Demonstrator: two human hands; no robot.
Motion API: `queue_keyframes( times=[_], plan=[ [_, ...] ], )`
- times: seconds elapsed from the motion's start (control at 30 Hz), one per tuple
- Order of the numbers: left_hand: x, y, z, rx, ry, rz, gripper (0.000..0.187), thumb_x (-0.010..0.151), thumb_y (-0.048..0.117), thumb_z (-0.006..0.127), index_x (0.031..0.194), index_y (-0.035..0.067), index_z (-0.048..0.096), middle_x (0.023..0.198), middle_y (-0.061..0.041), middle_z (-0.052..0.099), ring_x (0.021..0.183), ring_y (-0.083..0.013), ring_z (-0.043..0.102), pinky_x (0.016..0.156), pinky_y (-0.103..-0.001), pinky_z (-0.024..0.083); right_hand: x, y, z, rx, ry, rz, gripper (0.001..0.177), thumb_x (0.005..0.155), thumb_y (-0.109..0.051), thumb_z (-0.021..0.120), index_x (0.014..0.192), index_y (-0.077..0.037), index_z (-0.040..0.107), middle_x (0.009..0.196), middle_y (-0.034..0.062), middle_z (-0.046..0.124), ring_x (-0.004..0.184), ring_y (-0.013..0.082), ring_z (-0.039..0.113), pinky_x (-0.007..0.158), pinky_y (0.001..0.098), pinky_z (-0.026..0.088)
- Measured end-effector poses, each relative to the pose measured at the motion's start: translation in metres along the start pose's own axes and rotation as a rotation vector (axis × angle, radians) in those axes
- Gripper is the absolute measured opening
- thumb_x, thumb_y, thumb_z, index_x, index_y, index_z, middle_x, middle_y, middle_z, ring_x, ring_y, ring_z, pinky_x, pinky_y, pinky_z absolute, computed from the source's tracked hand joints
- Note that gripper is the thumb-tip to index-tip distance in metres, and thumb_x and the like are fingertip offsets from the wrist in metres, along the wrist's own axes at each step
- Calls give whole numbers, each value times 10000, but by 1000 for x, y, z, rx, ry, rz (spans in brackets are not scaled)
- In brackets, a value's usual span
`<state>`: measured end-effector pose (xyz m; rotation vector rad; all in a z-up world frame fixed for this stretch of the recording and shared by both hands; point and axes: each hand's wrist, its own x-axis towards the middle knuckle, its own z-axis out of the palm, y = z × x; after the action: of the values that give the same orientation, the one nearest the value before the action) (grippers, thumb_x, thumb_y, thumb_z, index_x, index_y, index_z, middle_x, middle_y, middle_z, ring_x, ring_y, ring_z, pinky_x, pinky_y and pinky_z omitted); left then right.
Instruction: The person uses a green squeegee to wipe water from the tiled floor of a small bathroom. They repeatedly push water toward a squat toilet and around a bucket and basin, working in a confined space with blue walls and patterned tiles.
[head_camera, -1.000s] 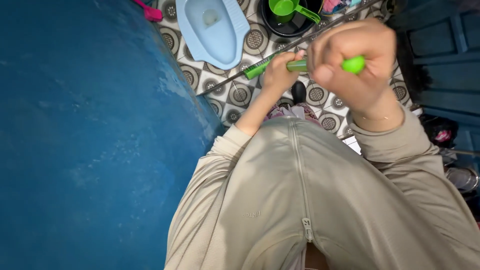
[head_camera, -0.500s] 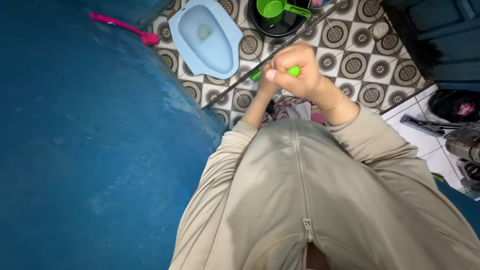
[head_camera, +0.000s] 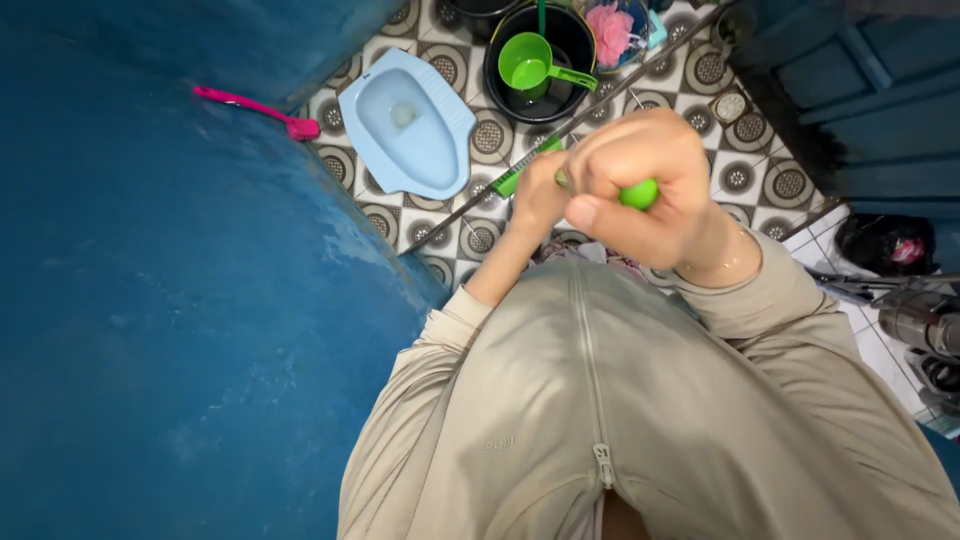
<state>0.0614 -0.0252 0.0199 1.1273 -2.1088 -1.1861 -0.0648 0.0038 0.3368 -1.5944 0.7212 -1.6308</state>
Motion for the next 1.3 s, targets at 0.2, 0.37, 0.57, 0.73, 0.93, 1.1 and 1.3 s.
queue_keyframes(
  times=[0.2,0.37,0.57,0.73,0.93,1.1,1.3],
  plan=[
    [13,13,-2,-43,6,27,63,741,278,736,744,279,673,716,-3,640,813,-242,665,811,-382,547,-7,18,-8,40,13,-21,525,934,-72,682,510,-136,379,466,18,362,372,196,322,395,296,308],
    [30,7,10,-29,45,34,82,727,292,758,748,288,679,724,17,641,821,-227,668,813,-369,548,-41,77,-22,0,52,-37,508,955,-51,698,538,-102,411,475,57,378,380,241,330,401,329,303],
    [43,4,21,-4,65,31,112,707,312,788,754,299,687,736,43,642,832,-206,672,815,-351,550,-92,156,-32,-5,122,11,503,957,-56,692,533,-100,423,458,64,381,380,254,325,404,326,299],
    [39,-3,34,7,56,-20,136,692,326,811,759,308,693,744,63,643,840,-191,675,816,-338,552,-83,139,-47,3,119,47,526,950,-24,682,531,-114,377,462,65,385,380,261,321,402,317,305],
    [43,-7,56,24,26,-97,169,673,345,841,765,319,701,756,89,645,851,-171,678,818,-320,554,-36,58,-67,-8,82,42,564,959,-38,685,519,-136,346,463,39,360,381,224,297,395,308,285],
    [35,-9,70,40,-13,-163,203,653,364,870,771,330,709,767,116,646,862,-151,682,820,-302,556,-10,4,-75,16,11,23,528,928,-43,670,498,-138,379,446,9,434,371,175,351,373,286,326],
    [40,-2,68,-14,13,-120,174,680,324,839,798,288,716,785,45,664,864,-212,684,777,-324,545,-35,64,-79,49,72,-45,531,963,-20,679,535,-114,378,470,48,403,379,218,351,382,307,304]
  ],
)
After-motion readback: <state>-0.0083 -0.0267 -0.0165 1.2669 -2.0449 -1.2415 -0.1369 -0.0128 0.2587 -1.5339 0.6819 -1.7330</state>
